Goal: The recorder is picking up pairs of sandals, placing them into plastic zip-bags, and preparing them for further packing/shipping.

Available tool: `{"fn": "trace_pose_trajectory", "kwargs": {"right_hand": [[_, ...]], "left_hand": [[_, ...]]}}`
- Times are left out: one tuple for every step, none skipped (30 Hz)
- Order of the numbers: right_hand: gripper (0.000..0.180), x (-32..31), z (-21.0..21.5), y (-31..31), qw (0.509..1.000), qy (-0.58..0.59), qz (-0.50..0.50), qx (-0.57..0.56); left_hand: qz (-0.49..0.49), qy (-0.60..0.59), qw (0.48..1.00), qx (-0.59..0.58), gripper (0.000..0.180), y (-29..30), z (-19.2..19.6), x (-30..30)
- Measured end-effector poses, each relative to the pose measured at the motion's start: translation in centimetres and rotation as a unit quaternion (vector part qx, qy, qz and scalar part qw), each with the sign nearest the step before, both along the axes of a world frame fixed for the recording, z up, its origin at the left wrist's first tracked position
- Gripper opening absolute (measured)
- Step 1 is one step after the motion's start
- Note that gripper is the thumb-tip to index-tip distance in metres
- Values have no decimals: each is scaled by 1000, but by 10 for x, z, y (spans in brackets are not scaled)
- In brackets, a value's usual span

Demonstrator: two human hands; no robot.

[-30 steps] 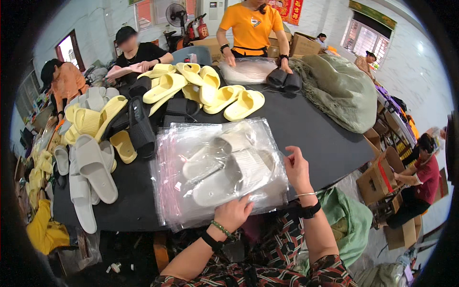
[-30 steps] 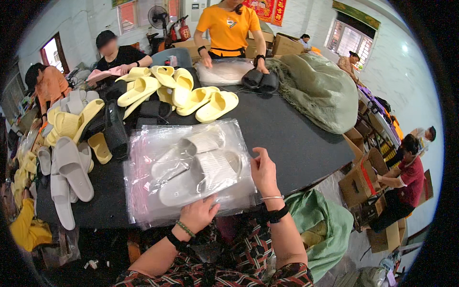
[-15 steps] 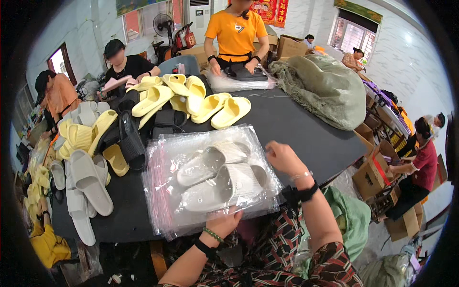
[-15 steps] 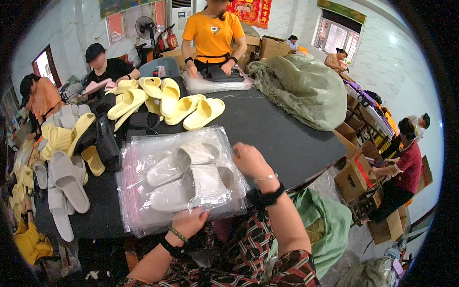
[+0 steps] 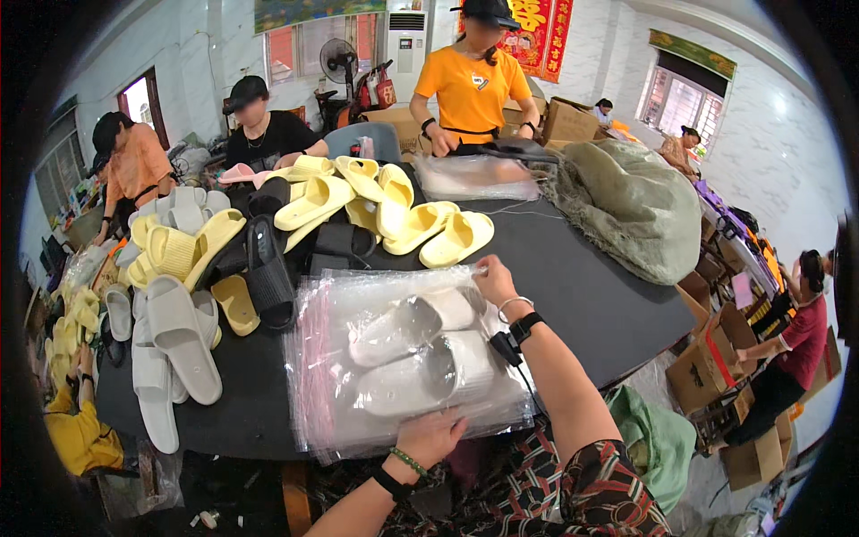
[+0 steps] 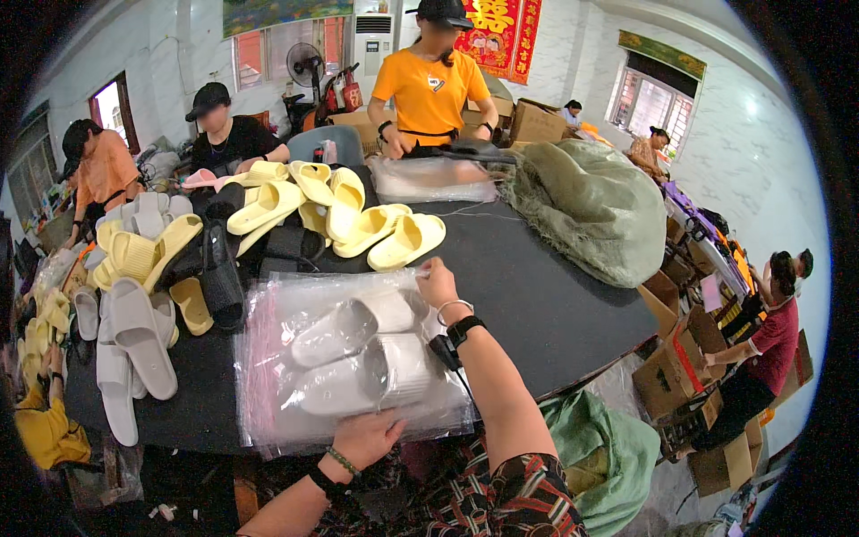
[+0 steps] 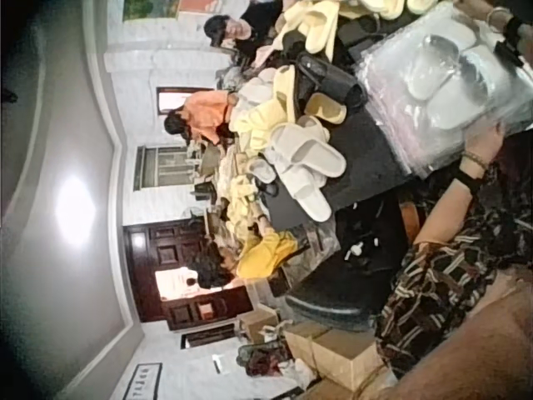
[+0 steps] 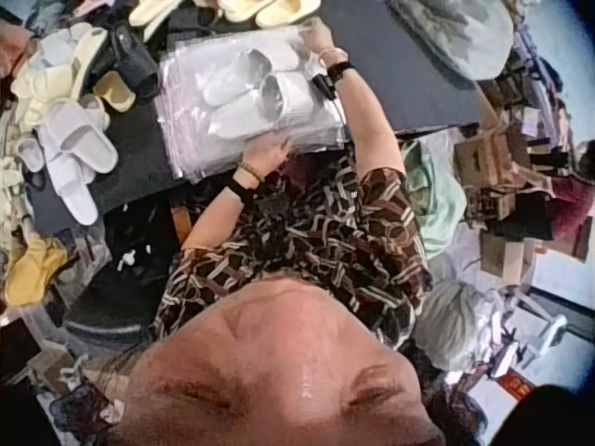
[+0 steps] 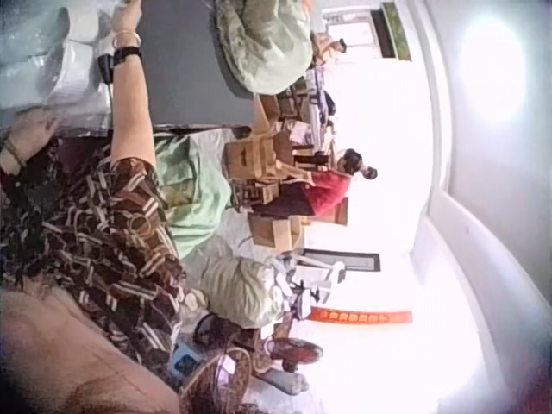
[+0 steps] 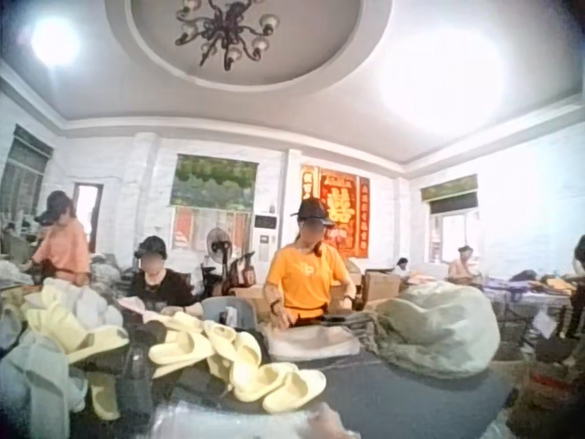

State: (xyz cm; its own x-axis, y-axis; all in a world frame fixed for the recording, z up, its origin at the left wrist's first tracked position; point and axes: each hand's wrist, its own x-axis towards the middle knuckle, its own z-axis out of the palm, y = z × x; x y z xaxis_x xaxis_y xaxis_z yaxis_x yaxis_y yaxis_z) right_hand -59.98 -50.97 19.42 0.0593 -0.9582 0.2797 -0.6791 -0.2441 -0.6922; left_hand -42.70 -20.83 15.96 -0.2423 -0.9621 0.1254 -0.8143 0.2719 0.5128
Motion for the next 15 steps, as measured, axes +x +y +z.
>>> {"fn": "trace_pose_trajectory", "kwargs": {"right_hand": [[36, 7, -1, -1, 1000, -1, 1, 4], [34, 8, -3, -2, 999, -26, -29, -30], [31, 6, -5, -3, 995, -51, -61, -64], [31, 1, -6, -3, 995, -49, -69, -61], [32, -8, -3, -5, 994, -73, -75, 39], [33, -19, 3, -1, 982, -98, -84, 137], [35, -30, -7, -2, 985, -128, -75, 85], [38, -68, -11, -10, 993, -17, -115, 24], [41, -79, -18, -1, 983, 54, -68, -160], [44, -53, -11, 13, 986, 42, -31, -160], [45, -20, 9, 32, 991, 2, 8, -135], [50, -4, 29, 47, 993, -29, 73, -87], [53, -1, 41, 61, 986, -20, 130, -104], [57, -7, 44, 73, 975, -8, 189, -120], [61, -24, 36, 79, 974, 8, 200, -103]], "left_hand": [[1, -1, 1000, 4, 43, 0, 1, 3], [14, -33, 999, -31, 42, -1, 9, 2], [25, -64, 995, -66, 42, 0, 12, 0], [17, -62, 996, -62, 42, -1, 7, -1], [7, -49, 997, -66, 41, -6, 4, -3], [-6, -35, 997, -72, 40, -10, 2, -6], [-25, -31, 997, -73, 40, -10, 1, -10], [-40, -37, 998, -44, 41, -15, 10, -26], [-43, -56, 997, -10, 42, -17, 15, -29], [-32, -87, 995, 31, 42, -17, 15, -19], [-10, -96, 995, 19, 43, -14, 7, -3], [4, -99, 995, 3, 43, -9, -1, 9], [-23, -100, 995, -1, 43, -7, -4, 13], [-2, -115, 993, -39, 43, -6, -4, 12], [16, -124, 989, -77, 42, -7, -3, 3]]}}
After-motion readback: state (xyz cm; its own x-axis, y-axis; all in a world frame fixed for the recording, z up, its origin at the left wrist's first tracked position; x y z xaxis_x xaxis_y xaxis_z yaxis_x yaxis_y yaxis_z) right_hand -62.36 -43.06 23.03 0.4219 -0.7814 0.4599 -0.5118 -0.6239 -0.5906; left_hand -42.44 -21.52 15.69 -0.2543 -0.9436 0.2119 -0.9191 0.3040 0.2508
